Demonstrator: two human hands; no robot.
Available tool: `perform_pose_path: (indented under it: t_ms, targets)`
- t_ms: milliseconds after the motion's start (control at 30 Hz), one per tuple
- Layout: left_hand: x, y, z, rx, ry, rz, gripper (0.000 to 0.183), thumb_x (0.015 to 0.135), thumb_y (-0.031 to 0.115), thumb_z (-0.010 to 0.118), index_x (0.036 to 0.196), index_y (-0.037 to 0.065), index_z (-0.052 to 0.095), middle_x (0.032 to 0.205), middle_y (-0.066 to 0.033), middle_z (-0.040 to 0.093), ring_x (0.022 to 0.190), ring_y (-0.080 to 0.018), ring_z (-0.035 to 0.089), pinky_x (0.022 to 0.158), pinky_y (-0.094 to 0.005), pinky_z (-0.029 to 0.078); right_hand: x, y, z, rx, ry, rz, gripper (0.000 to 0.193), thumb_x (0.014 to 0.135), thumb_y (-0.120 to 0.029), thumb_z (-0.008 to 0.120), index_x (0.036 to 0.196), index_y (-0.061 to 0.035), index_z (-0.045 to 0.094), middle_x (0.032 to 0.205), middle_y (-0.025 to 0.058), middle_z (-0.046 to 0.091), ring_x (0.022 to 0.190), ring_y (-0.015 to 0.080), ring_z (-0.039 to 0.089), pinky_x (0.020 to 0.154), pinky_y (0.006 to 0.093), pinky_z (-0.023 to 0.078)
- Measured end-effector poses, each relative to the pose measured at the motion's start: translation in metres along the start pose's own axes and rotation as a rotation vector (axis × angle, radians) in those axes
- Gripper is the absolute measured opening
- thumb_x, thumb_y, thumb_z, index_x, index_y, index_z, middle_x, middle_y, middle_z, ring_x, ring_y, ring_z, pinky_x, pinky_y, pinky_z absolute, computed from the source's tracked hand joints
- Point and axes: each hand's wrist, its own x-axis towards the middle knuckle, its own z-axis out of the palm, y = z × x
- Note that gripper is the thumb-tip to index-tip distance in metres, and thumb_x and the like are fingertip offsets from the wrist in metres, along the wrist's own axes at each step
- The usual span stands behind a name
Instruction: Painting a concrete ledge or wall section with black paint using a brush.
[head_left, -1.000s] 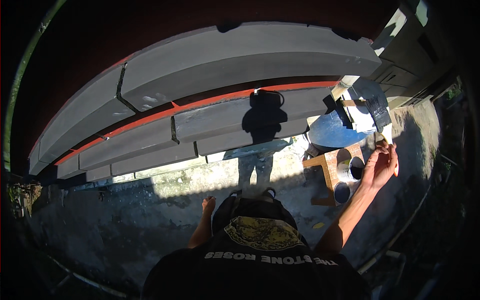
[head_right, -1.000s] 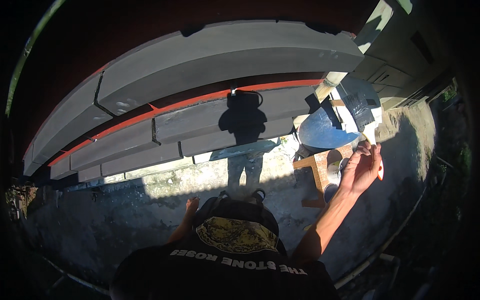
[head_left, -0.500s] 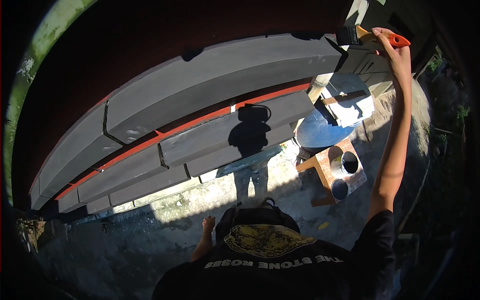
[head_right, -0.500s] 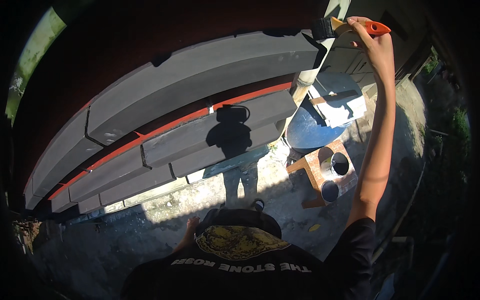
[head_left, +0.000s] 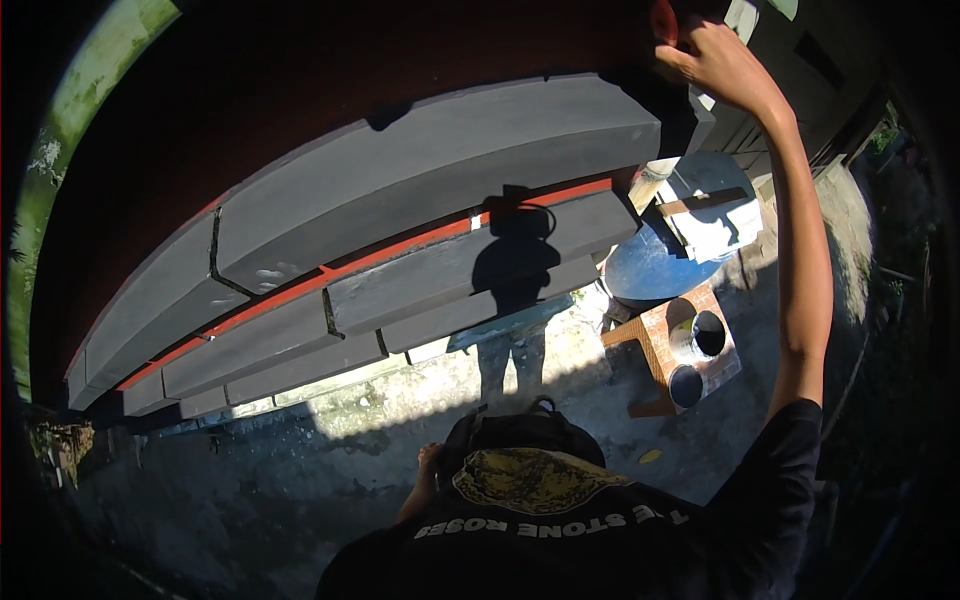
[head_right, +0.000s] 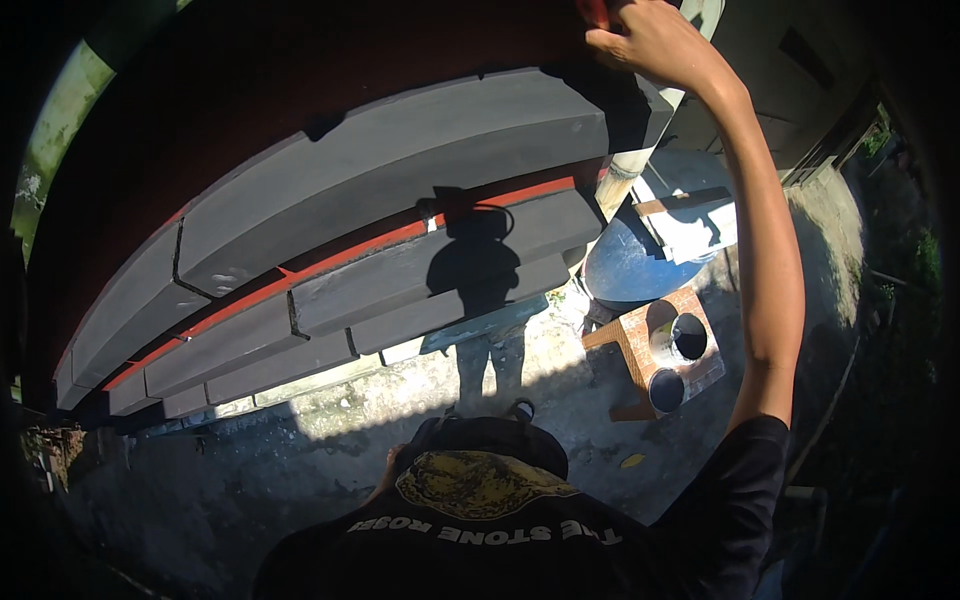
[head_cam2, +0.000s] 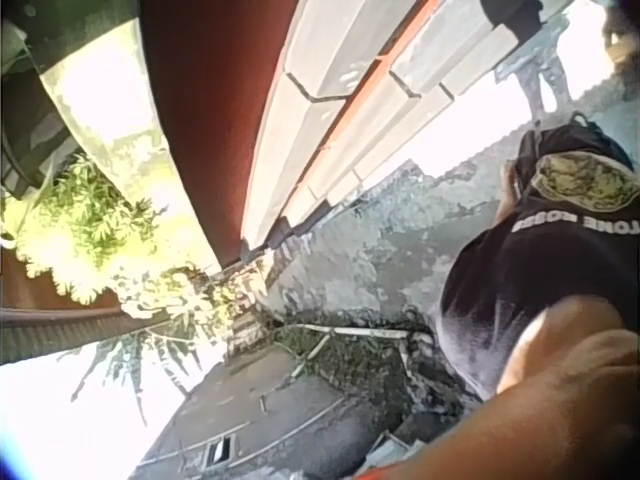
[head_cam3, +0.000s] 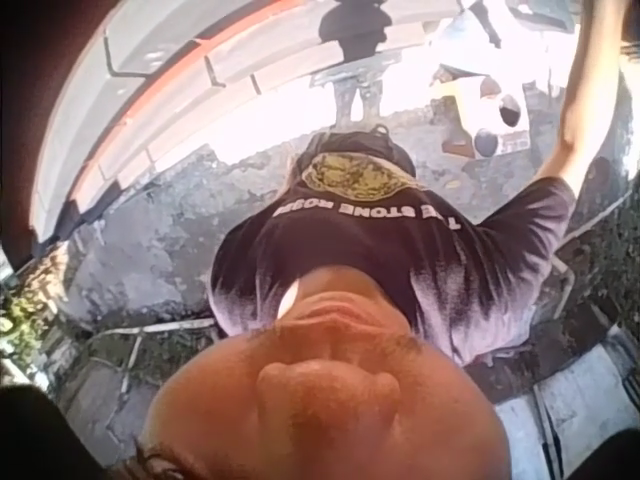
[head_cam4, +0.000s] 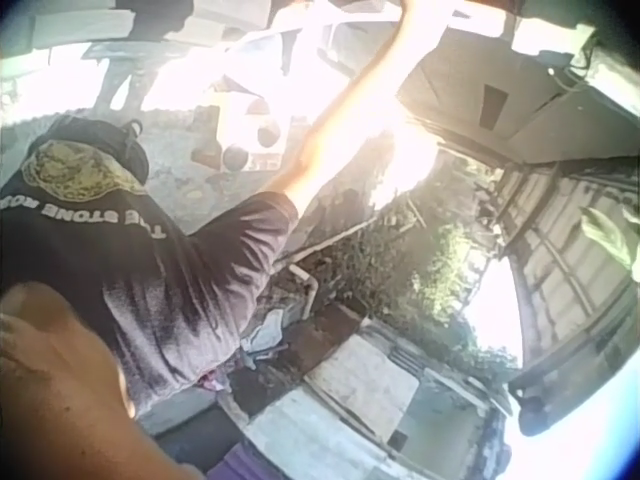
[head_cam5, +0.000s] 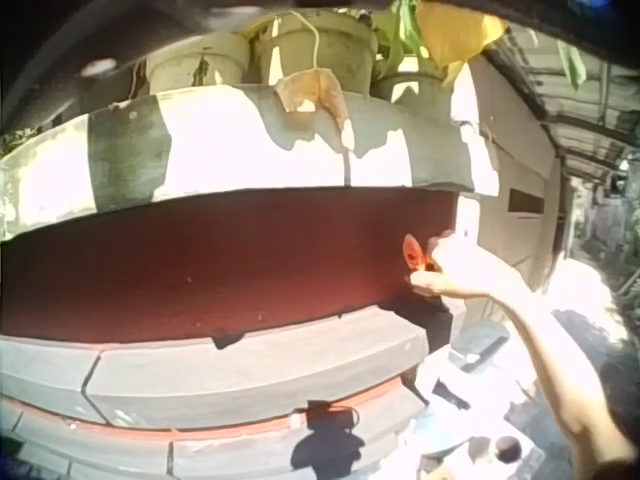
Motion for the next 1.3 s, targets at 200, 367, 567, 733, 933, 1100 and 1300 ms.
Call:
perform_pose_path:
  t_ms: [200,367,567,733,933,1100,1300]
  targets:
    - [0.003,-0.005,0.000,0.648,0.033,0.296,0.040,0.085,0.039,0.063,0.114,0.013,0.073,0.110,-0.0132,0.074,0.103,-0.0328,0.070,0.084,-0.0431,0.056,0.017,-0.117,-0.086,0.507,-0.108,0.075,0.036,0.088,-0.034,0.067,0.076,-0.0007,0.065,0.063,0.0069,0.064,0.059,0.0218,0.065,0.058,0.0342,0.050]
    - [0.007,-0.002,0.010,0.420,0.144,0.136,0.038,0.087,0.038,0.062,0.113,0.012,0.074,0.110,-0.0145,0.073,0.103,-0.0316,0.070,0.086,-0.0417,0.055,-0.001,-0.112,-0.080,0.972,-0.027,0.271,0.032,0.092,-0.027,0.067,0.077,0.0011,0.065,0.063,0.0076,0.064,0.059,0.0148,0.065,0.056,0.0307,0.051]
    - [-0.009,0.013,0.004,0.384,0.007,0.168,0.042,0.086,0.040,0.063,0.114,0.011,0.074,0.112,-0.0144,0.074,0.104,-0.0269,0.070,0.086,-0.0397,0.055,-0.034,-0.001,0.016,1.081,0.150,0.206,0.038,0.102,-0.040,0.061,0.105,-0.0029,0.068,0.079,0.0023,0.064,0.064,0.0083,0.061,0.059,0.0226,0.051]
    - [0.000,0.016,0.021,0.209,0.051,0.062,0.043,0.085,0.041,0.064,0.113,0.011,0.074,0.111,-0.0139,0.074,0.103,-0.0262,0.070,0.086,-0.0395,0.054,-0.053,0.061,0.036,1.124,0.067,0.458,0.037,0.102,-0.034,0.059,0.107,0.0008,0.071,0.075,-0.0006,0.063,0.062,0.0064,0.059,0.058,0.0218,0.048]
    - [-0.006,0.011,0.025,0.030,0.086,-0.019,0.044,0.085,0.042,0.064,0.113,0.011,0.075,0.111,-0.0135,0.074,0.103,-0.0256,0.070,0.086,-0.0393,0.054,-0.064,0.132,0.052,0.993,0.151,0.475,0.037,0.103,-0.034,0.059,0.105,0.0009,0.071,0.075,-0.0004,0.063,0.062,0.0062,0.058,0.058,0.0218,0.046]
    - [-0.034,0.053,0.019,0.158,0.033,0.094,0.044,0.084,0.041,0.065,0.114,0.010,0.075,0.114,-0.0137,0.074,0.104,-0.0287,0.070,0.089,-0.0400,0.054,-0.077,0.140,0.051,1.000,0.218,0.499,0.036,0.103,-0.033,0.058,0.105,0.0016,0.070,0.076,0.0012,0.065,0.062,0.0061,0.058,0.058,0.0217,0.046]
    - [-0.021,0.047,0.032,0.304,0.095,0.014,0.041,0.085,0.041,0.064,0.112,0.011,0.075,0.113,-0.0148,0.073,0.105,-0.0326,0.069,0.093,-0.0423,0.053,-0.065,0.069,0.030,1.256,0.292,0.455,0.036,0.103,-0.031,0.058,0.105,0.0034,0.069,0.075,0.0022,0.064,0.060,0.0065,0.057,0.058,0.0217,0.045]
